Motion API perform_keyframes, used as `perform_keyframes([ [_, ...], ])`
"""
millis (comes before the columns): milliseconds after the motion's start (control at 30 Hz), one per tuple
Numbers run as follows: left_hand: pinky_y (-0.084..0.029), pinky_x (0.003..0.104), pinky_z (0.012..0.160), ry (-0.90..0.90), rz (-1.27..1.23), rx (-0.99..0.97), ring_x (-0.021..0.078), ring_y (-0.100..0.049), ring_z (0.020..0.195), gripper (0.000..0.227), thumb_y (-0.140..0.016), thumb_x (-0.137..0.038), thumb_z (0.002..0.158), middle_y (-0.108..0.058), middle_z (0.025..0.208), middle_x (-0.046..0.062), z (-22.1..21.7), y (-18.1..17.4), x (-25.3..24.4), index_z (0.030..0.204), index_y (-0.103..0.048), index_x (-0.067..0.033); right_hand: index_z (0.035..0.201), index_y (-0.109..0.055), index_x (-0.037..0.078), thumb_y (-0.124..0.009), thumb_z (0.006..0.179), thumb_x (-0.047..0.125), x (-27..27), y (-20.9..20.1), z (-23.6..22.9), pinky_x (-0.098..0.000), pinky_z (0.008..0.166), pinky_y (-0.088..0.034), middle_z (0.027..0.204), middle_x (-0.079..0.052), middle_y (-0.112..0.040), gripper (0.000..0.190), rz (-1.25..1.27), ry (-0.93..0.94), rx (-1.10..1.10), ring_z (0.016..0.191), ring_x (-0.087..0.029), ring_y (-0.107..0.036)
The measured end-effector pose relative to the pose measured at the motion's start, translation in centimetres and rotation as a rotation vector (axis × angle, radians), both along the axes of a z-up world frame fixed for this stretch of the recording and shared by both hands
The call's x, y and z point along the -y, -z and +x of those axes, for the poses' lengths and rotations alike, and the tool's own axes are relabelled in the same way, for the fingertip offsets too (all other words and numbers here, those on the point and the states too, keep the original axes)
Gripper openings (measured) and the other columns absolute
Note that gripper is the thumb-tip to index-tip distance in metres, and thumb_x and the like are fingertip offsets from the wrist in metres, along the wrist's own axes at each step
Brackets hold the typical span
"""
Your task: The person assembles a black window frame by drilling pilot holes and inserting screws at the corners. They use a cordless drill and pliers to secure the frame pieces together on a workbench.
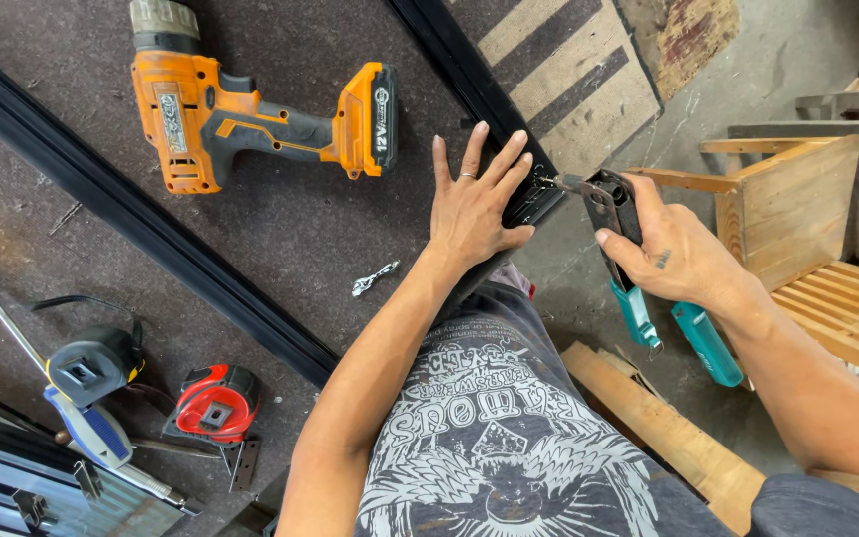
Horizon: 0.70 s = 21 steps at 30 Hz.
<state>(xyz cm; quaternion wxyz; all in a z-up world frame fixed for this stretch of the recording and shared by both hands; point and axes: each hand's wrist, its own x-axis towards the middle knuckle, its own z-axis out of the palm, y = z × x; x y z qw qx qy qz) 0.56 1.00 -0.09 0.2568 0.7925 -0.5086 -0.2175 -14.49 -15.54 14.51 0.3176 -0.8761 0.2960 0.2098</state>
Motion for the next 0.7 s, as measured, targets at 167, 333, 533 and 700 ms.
perform_keyframes([
  [167, 0.006, 0.071, 0.122, 0.0, 0.007, -0.013, 0.0321, -0.008, 0.157, 0.1, -0.085, -0.056, 0.062, -0.029, 0.166, -0.006, 0.1, 0.1, -0.3, 0.15, -0.051, -0.0216, 0.143, -0.04, 0.003, -0.066, 0.09, 0.023, -0.2, -0.1, 0.6, -0.0517, 0.074, -0.053, 0.084, -0.029, -0.069, 0.063, -0.024, -0.041, -0.026, 0.084, -0.049, -0.069],
  [333, 0.004, 0.071, 0.123, -0.005, -0.019, -0.002, 0.0315, -0.01, 0.157, 0.1, -0.086, -0.054, 0.06, -0.029, 0.166, -0.006, 0.2, 0.0, -0.6, 0.149, -0.052, -0.0214, 0.143, -0.04, 0.003, -0.066, 0.088, 0.022, -0.7, -0.9, 1.8, -0.0508, 0.072, -0.054, 0.083, -0.028, -0.069, 0.064, -0.006, -0.053, -0.016, 0.082, -0.047, -0.07],
  [533, 0.004, 0.071, 0.123, -0.001, -0.01, -0.008, 0.0313, -0.01, 0.157, 0.099, -0.086, -0.054, 0.061, -0.029, 0.166, -0.006, 0.2, 0.3, -0.6, 0.148, -0.053, -0.0204, 0.142, -0.038, 0.004, -0.066, 0.088, 0.023, -0.5, -1.7, 3.6, -0.0522, 0.069, -0.054, 0.079, -0.028, -0.069, 0.063, -0.019, -0.14, -0.207, 0.077, -0.046, -0.071],
  [700, 0.005, 0.071, 0.123, -0.016, -0.037, -0.004, 0.0312, -0.007, 0.157, 0.098, -0.086, -0.053, 0.061, -0.028, 0.166, -0.006, -0.1, 1.1, -0.4, 0.148, -0.053, -0.0209, 0.135, -0.038, 0.001, -0.066, 0.089, 0.025, 0.7, -0.7, 4.9, -0.0543, 0.071, -0.056, 0.077, -0.03, -0.07, 0.06, -0.164, -0.407, -0.333, 0.077, -0.049, -0.07],
])
